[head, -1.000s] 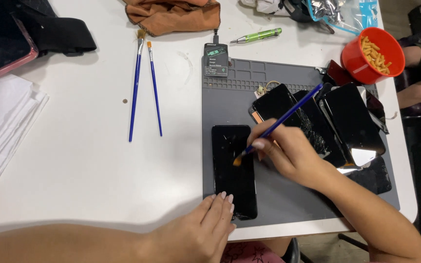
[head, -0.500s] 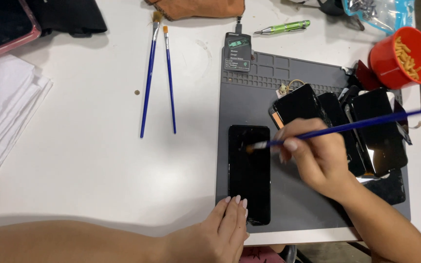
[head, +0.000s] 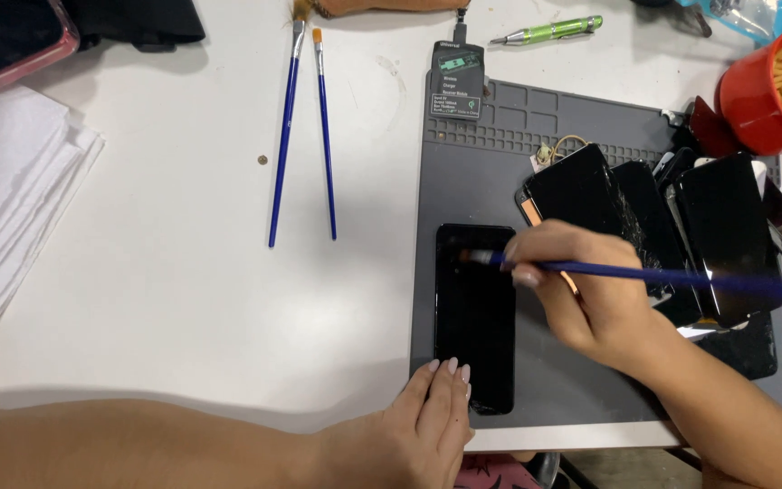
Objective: Applying liquid to a smartphone screen and its components using a small brush on a repair mat.
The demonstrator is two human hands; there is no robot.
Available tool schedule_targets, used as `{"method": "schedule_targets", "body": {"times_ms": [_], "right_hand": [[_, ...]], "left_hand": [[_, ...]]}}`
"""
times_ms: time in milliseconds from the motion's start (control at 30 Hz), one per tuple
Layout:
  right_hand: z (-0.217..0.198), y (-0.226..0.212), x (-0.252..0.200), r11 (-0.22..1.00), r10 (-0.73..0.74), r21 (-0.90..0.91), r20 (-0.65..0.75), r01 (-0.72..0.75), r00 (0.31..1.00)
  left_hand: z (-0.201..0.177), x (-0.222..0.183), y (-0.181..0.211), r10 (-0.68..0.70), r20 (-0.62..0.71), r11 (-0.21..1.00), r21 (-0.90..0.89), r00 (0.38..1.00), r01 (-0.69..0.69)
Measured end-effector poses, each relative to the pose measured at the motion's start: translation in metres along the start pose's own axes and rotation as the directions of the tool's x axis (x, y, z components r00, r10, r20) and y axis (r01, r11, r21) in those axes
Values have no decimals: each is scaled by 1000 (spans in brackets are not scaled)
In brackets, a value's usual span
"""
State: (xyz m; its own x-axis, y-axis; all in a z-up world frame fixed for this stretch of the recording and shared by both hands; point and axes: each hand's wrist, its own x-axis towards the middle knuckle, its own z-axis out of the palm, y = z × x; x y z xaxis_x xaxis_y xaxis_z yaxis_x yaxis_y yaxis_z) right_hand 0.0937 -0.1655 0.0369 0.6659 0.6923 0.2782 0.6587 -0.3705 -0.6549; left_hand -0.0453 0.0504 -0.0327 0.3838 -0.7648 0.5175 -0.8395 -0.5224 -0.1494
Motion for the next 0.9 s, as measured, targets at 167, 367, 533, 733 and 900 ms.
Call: {"method": "schedule_targets", "body": {"times_ms": [167, 367, 533, 733, 900], "right_hand": [[0, 7, -2, 993, 107, -50, 43, -105, 993], [6, 1, 5, 978, 160, 136, 11, -160, 987], [7, 9, 6, 995, 38, -85, -125, -49, 991], [13, 8, 5, 990, 124, 70, -52, -120, 991], [12, 4, 4, 976, 145, 155, 52, -152, 988]], "left_hand": [[-1, 0, -2, 12, 3, 1000, 28, 1000, -12], [-2, 3, 1, -36, -8, 990, 136, 999, 36], [3, -2, 4, -23, -24, 998, 59, 999, 24], [0, -2, 2, -20, 6, 999, 27, 1000, 20], [-1, 0, -1, -20, -7, 999, 45, 1000, 20]]}}
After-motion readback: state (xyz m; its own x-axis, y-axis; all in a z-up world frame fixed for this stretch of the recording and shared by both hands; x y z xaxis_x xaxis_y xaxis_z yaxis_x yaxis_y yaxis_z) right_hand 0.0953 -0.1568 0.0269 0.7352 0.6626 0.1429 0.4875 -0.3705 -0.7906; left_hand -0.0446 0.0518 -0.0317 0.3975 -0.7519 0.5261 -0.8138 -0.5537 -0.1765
